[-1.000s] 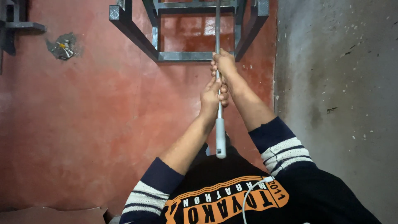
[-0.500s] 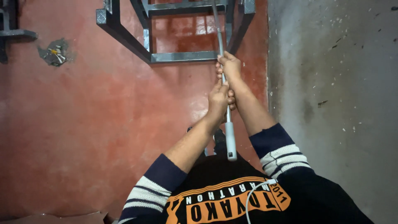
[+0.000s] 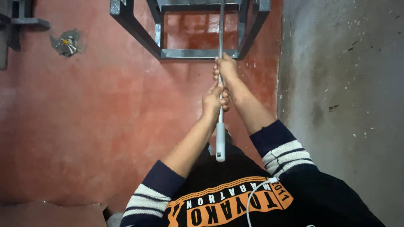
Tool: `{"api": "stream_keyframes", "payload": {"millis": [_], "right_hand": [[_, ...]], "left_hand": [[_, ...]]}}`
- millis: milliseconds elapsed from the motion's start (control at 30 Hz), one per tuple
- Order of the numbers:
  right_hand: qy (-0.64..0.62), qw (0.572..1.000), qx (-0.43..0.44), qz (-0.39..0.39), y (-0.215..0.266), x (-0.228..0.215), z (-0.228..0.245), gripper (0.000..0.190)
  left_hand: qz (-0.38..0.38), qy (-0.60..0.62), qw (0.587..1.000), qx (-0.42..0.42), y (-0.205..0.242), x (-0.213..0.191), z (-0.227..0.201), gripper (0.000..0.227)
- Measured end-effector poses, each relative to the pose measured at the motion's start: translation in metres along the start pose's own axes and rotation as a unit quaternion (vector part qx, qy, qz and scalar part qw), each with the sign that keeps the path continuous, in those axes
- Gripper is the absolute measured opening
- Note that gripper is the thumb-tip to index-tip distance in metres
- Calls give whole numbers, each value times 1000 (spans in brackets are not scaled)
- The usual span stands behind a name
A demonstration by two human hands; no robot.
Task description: The recorder moves a long metal bar across the gym floor.
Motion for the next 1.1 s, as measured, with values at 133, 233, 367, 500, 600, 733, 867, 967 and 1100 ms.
{"api": "stream_keyframes", "payload": {"millis": [133,233,367,500,600,733,867,967,1100], "right_hand": [[11,1000,-4,26,22,-11,0,4],[18,999,15,29,42,-21,6,10],[-7,1000,12,20,65,-36,9,12],[4,1000,13,17,94,-35,28,15],[13,999,25,37,99,-38,24,7],[-5,999,21,42,118,-44,8,6],[4,999,32,34,155,-40,-16,5],[-8,999,45,24,192,-36,-41,7],[-47,997,56,25,241,-21,-46,9]], "left_hand": [[-4,7,1000,29,17,10,24,11],[-16,23,999,40,23,17,42,15],[-12,31,999,8,48,32,54,14],[0,60,998,-8,67,39,69,15],[10,81,997,-14,71,38,80,15],[1,94,995,-34,85,30,94,12],[34,108,993,-18,112,5,116,13],[41,117,992,-15,142,-20,137,12],[42,128,991,-18,189,-33,148,9]]}}
Point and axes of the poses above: each hand's wrist, its own y-axis away from the middle knuckle, its own x-axis out of the palm, z = x × y, the point moved 8 cm from there along -y, towards the middle knuckle, and after that the axes turned 14 degrees about -x, right-handed, at the moved point
